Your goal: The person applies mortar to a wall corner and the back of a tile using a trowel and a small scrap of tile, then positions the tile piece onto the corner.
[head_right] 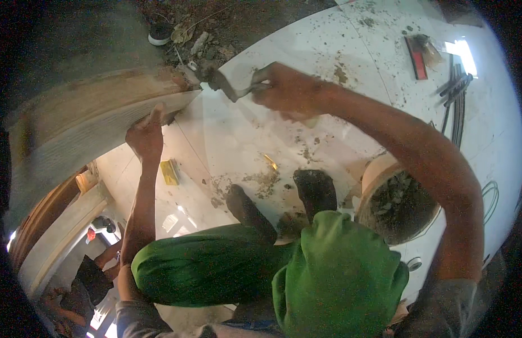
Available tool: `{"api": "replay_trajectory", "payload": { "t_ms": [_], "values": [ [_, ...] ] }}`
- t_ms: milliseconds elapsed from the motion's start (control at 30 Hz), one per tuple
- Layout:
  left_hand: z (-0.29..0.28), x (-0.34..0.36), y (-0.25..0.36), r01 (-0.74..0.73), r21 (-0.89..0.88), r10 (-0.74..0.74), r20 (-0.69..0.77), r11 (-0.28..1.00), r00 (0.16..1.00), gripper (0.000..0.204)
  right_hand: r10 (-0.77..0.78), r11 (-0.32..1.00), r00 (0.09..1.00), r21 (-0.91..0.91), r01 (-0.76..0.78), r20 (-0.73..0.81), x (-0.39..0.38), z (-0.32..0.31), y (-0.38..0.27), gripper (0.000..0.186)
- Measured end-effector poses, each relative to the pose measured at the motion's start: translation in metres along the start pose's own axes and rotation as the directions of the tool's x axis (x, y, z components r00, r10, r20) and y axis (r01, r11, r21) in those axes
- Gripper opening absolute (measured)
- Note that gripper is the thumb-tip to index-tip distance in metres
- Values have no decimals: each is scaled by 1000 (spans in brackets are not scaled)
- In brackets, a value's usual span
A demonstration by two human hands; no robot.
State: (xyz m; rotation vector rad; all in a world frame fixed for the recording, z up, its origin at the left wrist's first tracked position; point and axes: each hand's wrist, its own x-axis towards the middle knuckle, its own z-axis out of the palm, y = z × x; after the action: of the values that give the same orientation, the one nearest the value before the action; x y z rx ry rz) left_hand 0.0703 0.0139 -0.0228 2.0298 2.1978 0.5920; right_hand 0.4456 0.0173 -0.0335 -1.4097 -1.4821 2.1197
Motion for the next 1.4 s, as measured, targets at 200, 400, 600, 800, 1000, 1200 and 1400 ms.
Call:
{"api": "replay_trajectory", "payload": {
  "t_ms": [200,400,600,800,1000,1200,1400],
  "values": [
    [-16,0,-8,92,71,-98,71,993,993,30,-43,988,998,149,35,51,78,48,6,35],
    [-7,-3,-8,128,-52,-125,52,990,991,25,-56,996,998,67,57,-21,98,65,-18,34],
    [-1,-3,-10,211,-210,-200,71,955,977,31,-51,994,997,-104,45,-61,123,76,-42,35],
    [-9,2,4,231,-178,-216,99,956,971,29,-15,1000,999,-23,16,30,121,64,-50,47],
    [-8,2,2,173,-164,-164,71,971,984,19,-44,998,996,-42,48,83,117,63,-47,53],
    [-6,2,-4,156,-67,-149,105,985,983,22,-30,999,996,-31,33,88,112,64,-41,51],
    [-6,2,11,292,-84,-284,97,953,954,19,-113,992,979,-36,121,168,80,51,-40,41]
  ]
}}
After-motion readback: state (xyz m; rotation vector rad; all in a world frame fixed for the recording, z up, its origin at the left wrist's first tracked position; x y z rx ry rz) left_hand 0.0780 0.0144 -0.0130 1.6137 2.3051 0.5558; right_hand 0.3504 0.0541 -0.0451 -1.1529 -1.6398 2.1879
